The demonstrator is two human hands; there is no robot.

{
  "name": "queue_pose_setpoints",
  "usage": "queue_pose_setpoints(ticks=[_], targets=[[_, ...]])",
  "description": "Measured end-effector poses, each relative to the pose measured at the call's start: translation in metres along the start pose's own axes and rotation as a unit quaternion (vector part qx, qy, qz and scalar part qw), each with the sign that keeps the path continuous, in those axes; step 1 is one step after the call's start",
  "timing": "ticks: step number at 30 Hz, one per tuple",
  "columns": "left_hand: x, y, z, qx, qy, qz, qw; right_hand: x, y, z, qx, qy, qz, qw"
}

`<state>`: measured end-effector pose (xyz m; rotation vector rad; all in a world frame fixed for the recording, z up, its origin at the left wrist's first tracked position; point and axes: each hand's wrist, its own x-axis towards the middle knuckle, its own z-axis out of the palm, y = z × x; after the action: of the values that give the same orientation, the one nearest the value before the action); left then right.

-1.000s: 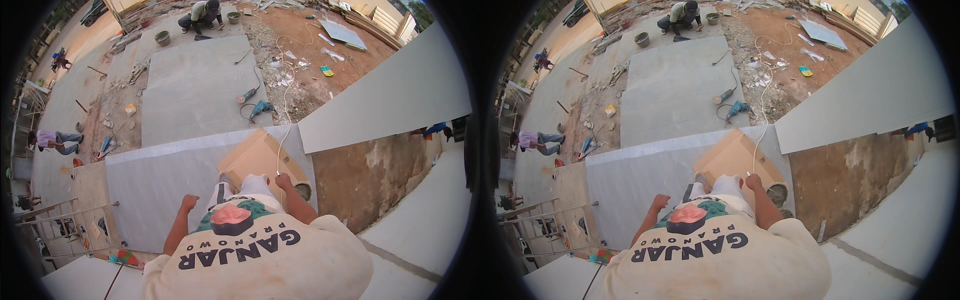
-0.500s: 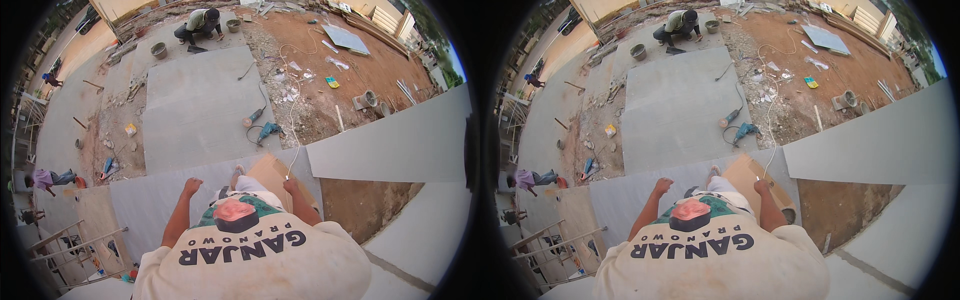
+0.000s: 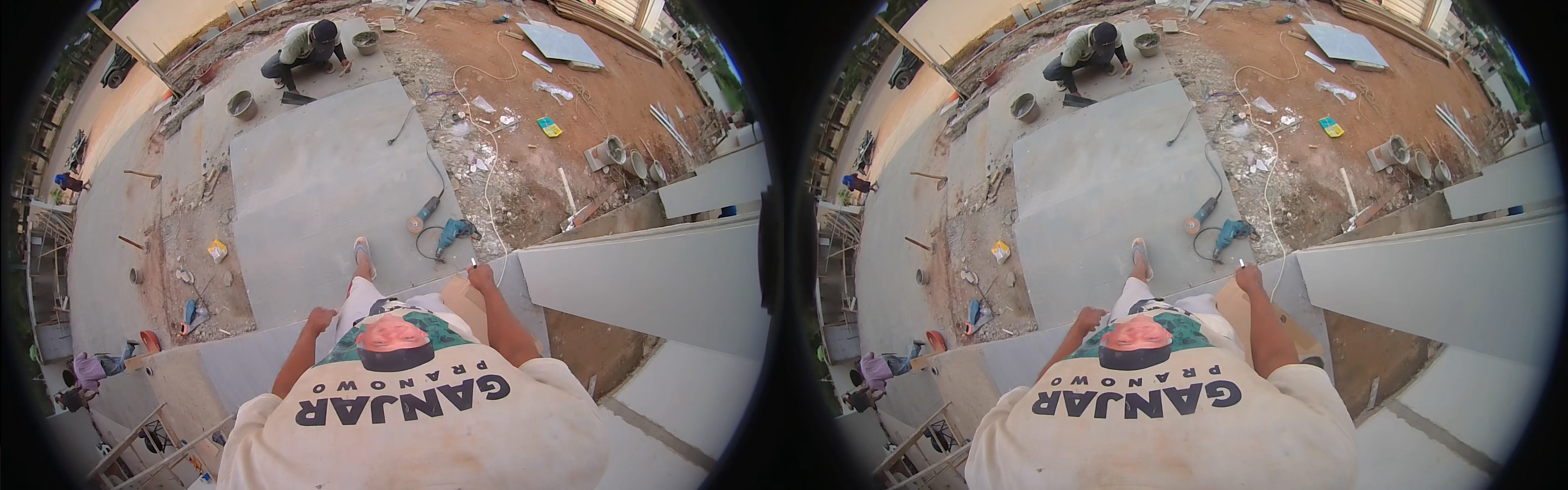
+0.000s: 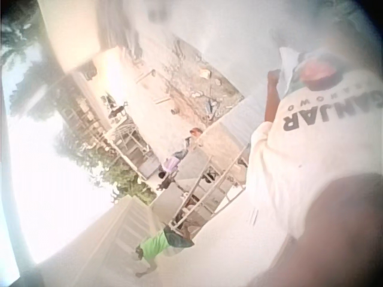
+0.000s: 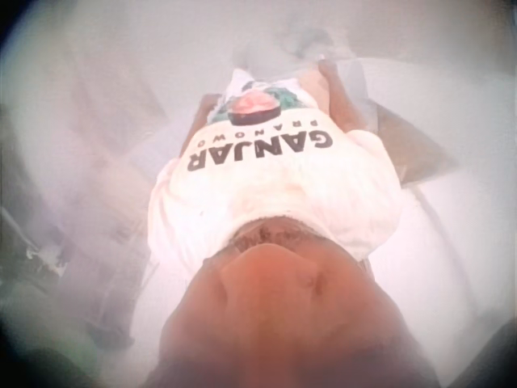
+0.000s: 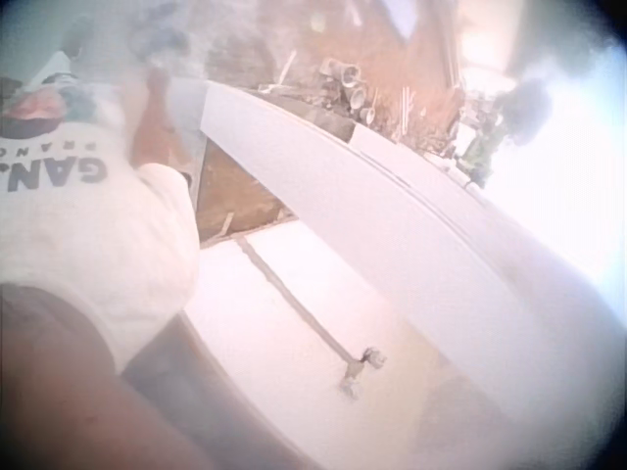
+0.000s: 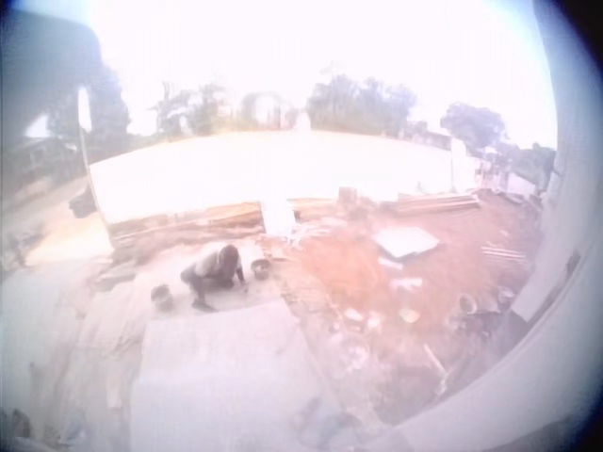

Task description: The person walks through a room under construction and briefly handles a red bag. They then move outside to a construction area and use an angle grinder to cut a large white tile. The person cuts along the edge of the tile, creating a straight cut.

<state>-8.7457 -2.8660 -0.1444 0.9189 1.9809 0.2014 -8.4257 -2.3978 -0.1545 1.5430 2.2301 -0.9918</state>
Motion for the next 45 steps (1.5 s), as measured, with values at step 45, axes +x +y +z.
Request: queue_pose_setpoints(ticks=[45], targets=[[0.889,0.198,-0.671,0.213,-0.102,0.158,0.959,0.802,-0.300,-0.319,0.241,0.193,0.138,0.941]])
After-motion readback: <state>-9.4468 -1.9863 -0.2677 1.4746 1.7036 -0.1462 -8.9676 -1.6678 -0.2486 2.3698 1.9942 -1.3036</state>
